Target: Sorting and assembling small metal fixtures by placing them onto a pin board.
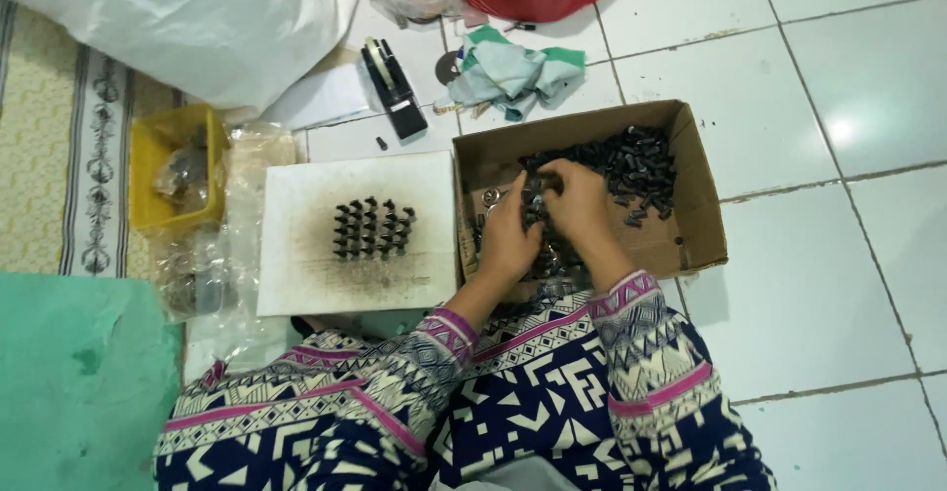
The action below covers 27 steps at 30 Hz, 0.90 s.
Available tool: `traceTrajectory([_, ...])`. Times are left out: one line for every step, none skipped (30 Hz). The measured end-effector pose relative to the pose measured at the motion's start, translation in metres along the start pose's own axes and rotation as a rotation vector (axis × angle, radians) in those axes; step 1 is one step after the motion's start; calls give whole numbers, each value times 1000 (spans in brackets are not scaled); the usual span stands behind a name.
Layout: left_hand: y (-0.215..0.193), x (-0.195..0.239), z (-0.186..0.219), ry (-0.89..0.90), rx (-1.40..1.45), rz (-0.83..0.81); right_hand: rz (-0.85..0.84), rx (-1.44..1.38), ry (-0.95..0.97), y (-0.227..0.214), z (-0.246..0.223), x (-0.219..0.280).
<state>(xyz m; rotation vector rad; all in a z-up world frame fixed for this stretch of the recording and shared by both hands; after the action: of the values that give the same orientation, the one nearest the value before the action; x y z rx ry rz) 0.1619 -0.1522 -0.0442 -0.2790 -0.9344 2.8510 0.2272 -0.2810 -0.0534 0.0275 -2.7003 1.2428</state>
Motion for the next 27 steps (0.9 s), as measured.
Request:
traceTrajectory([-10,8,-6,-2,0,12,-2,3,-11,2,-15,13])
traceTrajectory([-24,17,-9,31,-62,71,-62,-169,-59,5,-31,27])
traceTrajectory([-37,23,-12,68,-124,130,-119,-342,-108,6,-48,41])
traceTrajectory([-47,33,-21,71,-125,143,-118,-339,-121,-1,-67,53])
traceTrajectory([-58,44,-26,120,-197,172,-163,-331,-169,-6,-88,68])
traceTrajectory([-69,55,-32,168,-269,202,-208,-322,-217,-10,-109,82])
traceTrajectory([-84,65,-25,165,-273,215,-212,-319,-230,0,-111,85])
traceTrajectory([-98,76,-18,153,-326,200,-276,-326,-254,12,-113,89])
traceTrajectory([-112,87,-12,137,-380,186,-342,-333,-278,25,-116,92])
traceTrajectory([-121,95,-14,132,-383,200,-348,-328,-292,22,-127,101])
traceTrajectory([-128,104,-17,105,-404,186,-386,-317,-294,22,-138,111])
traceTrajectory([-135,113,-21,78,-424,171,-424,-305,-296,21,-149,120])
traceTrajectory([-141,120,-20,71,-424,186,-432,-297,-309,28,-153,124])
traceTrajectory([-147,126,-19,73,-440,190,-453,-320,-302,36,-155,126])
traceTrajectory([-152,134,-18,74,-453,195,-475,-338,-293,43,-158,129])
traceTrajectory([-156,137,-20,66,-450,210,-483,-327,-303,48,-159,130])
traceTrajectory([-160,140,-24,34,-359,251,-466,-340,-278,53,-158,128])
traceTrajectory([-164,143,-28,4,-267,293,-448,-354,-252,57,-157,126])
traceTrajectory([-167,142,-27,-1,-262,307,-454,-341,-262,59,-157,126])
traceTrajectory([-170,141,-24,18,-231,337,-443,-371,-208,60,-154,123])
traceTrajectory([-171,140,-22,36,-197,364,-432,-399,-151,61,-149,120])
traceTrajectory([-169,138,-27,28,-190,377,-439,-385,-156,64,-147,117])
traceTrajectory([-166,136,-31,28,-187,378,-443,-415,-125,66,-143,115])
traceTrajectory([-164,134,-35,28,-183,378,-447,-445,-94,67,-139,112])
traceTrajectory([-162,133,-39,18,-176,391,-456,-431,-98,64,-142,115])
traceTrajectory([-160,130,-41,37,-180,390,-455,-456,-67,59,-144,116])
traceTrajectory([-158,127,-43,57,-186,388,-454,-482,-36,55,-146,117])
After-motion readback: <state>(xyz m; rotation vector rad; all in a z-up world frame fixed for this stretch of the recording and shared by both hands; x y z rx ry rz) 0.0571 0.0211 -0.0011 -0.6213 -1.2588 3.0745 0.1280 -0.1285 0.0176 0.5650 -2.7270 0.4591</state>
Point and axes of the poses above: each hand's wrist, its own x-axis away from the middle knuckle, its own y-axis out of the palm, z = x × y, the point moved 6 cm from there along -x, towards the middle knuckle, and after that the axes turned 12 degrees about y, right-handed, at the moved point
